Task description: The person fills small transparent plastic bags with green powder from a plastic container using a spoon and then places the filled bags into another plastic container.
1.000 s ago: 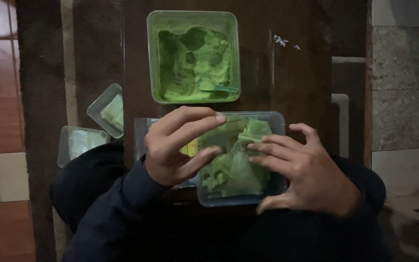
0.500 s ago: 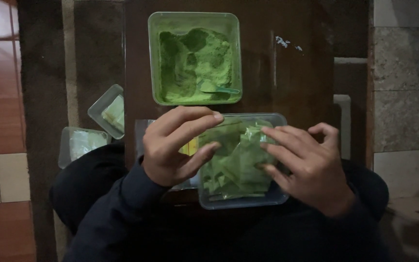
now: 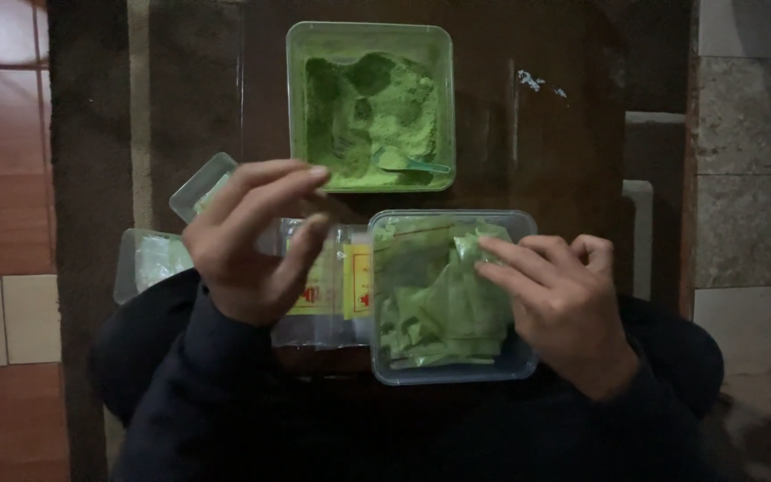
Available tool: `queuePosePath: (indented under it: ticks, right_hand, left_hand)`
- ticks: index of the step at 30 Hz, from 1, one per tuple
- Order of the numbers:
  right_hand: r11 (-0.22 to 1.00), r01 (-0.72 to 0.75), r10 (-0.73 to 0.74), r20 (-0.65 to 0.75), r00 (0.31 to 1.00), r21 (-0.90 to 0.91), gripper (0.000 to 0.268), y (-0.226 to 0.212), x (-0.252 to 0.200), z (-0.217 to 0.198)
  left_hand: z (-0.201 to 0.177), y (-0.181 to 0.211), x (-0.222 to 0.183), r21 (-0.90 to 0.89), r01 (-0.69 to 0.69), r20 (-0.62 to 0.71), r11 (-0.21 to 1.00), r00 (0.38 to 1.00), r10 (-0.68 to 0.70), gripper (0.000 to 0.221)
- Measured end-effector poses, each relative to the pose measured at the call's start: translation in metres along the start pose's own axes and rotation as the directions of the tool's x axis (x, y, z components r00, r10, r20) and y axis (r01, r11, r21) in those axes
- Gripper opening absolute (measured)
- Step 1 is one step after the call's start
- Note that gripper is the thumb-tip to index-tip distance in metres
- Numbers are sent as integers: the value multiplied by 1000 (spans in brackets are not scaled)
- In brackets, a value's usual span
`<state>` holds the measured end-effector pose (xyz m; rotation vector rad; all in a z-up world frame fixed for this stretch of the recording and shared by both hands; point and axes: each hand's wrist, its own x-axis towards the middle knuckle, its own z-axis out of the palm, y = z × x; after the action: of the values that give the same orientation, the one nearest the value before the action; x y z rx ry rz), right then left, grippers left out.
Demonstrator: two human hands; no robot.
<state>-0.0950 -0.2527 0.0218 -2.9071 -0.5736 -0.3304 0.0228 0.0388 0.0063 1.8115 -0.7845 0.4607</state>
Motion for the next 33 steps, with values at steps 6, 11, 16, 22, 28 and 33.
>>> queuePosePath:
  ticks: [6,11,16,22,28,33]
  right_hand:
    - [995,29,-37,86,996,97,32,-7,1,-11]
    - [997,18,-22,57,998,69,22,-8,-1,-4]
    - [996,4,-17,151,988,85,34,-11,-3,-1]
    - [995,29,-38,95,995,95,29,-14,1,2]
    - [992,31,-49,154,987,121,28,-11,4,4]
    - [990,3,-19,107,994,143,13,-12,23,6]
  left_hand:
    - [-25,-12,-8,90,35,-32,995,999,-32,21]
    - [-36,-47,-26,200,25,-127,979,992,0,15]
    - [-56,-87,-39,295,-16,-210,955,974,81,20]
    - [-78,-189,-78,191,310,-391,931,894,-217,19]
    - [-56,-348,-244,356,812,-517,463,584,-626,20]
    - [-19,-389,-322,661,706,-82,255,406,-910,30]
